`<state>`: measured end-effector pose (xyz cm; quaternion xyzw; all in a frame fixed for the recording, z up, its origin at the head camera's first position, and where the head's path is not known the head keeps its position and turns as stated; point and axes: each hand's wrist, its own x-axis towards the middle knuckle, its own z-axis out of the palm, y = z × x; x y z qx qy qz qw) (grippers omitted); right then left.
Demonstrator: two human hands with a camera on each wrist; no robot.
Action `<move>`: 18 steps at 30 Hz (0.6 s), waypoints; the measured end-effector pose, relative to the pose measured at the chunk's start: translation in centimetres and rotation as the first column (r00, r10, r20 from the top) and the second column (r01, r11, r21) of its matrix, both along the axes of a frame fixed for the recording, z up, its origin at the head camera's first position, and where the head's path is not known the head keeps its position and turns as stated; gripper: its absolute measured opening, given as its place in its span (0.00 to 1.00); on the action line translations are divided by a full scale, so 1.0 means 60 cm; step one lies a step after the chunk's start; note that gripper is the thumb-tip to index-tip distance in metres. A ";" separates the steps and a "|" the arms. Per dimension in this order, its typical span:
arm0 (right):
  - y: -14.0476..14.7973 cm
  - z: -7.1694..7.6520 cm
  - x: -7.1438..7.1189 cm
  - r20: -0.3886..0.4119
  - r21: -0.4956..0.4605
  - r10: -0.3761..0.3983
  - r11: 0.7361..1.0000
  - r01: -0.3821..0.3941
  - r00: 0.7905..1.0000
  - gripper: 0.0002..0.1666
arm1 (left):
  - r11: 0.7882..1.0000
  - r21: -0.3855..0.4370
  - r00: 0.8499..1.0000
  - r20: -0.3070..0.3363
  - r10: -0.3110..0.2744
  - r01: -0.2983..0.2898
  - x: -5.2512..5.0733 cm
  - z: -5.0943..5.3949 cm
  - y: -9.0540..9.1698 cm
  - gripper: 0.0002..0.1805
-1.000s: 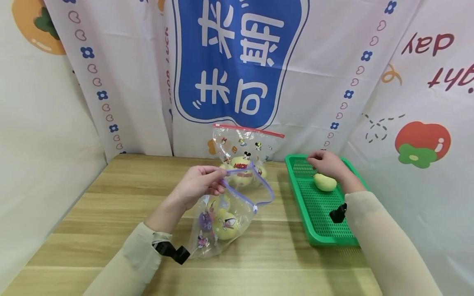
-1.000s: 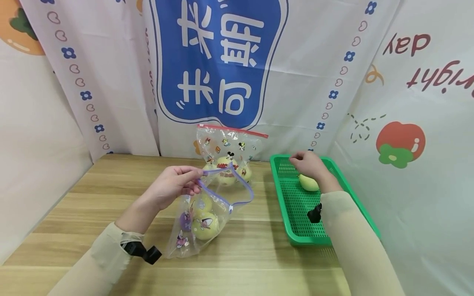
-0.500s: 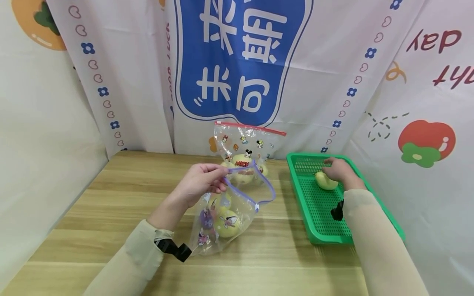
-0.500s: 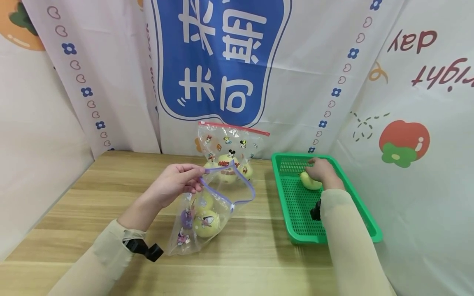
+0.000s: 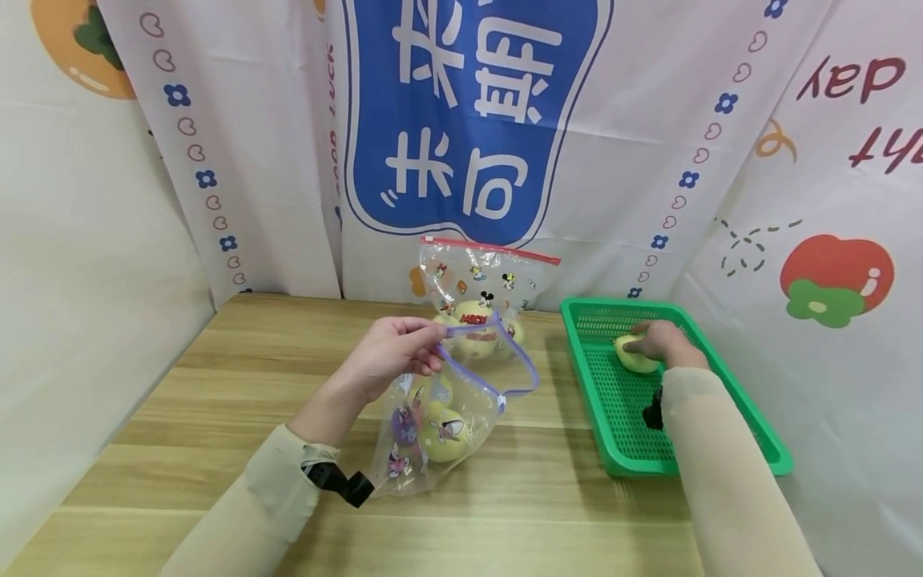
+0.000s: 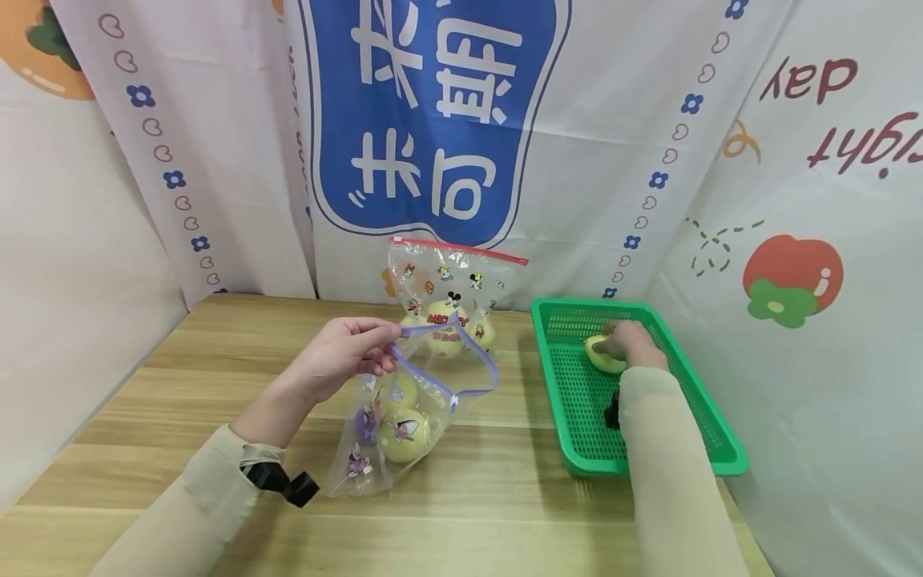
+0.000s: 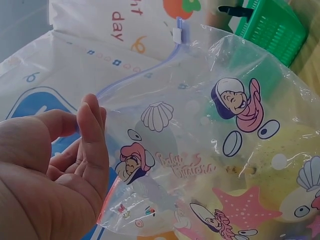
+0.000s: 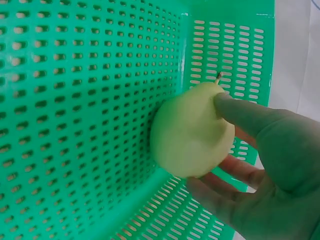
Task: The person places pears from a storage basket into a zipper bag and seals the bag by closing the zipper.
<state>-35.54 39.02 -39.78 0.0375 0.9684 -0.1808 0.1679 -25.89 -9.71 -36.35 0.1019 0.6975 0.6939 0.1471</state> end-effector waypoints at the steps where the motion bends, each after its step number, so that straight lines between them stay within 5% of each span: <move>1: 0.001 0.001 0.000 0.009 -0.009 -0.007 1.000 0.007 1.000 0.39 | 1.000 0.001 1.000 0.000 -0.001 0.001 0.000 0.000 0.001 0.16; 6: -0.001 0.007 0.002 0.058 -0.038 -0.041 0.998 0.043 0.998 0.38 | 1.000 0.010 1.000 0.003 -0.012 0.012 -0.001 -0.001 0.003 0.15; 18: -0.008 -0.007 -0.007 0.029 0.027 -0.040 0.999 0.039 0.999 0.42 | 1.000 0.007 1.000 0.002 -0.015 0.015 -0.001 -0.001 0.005 0.14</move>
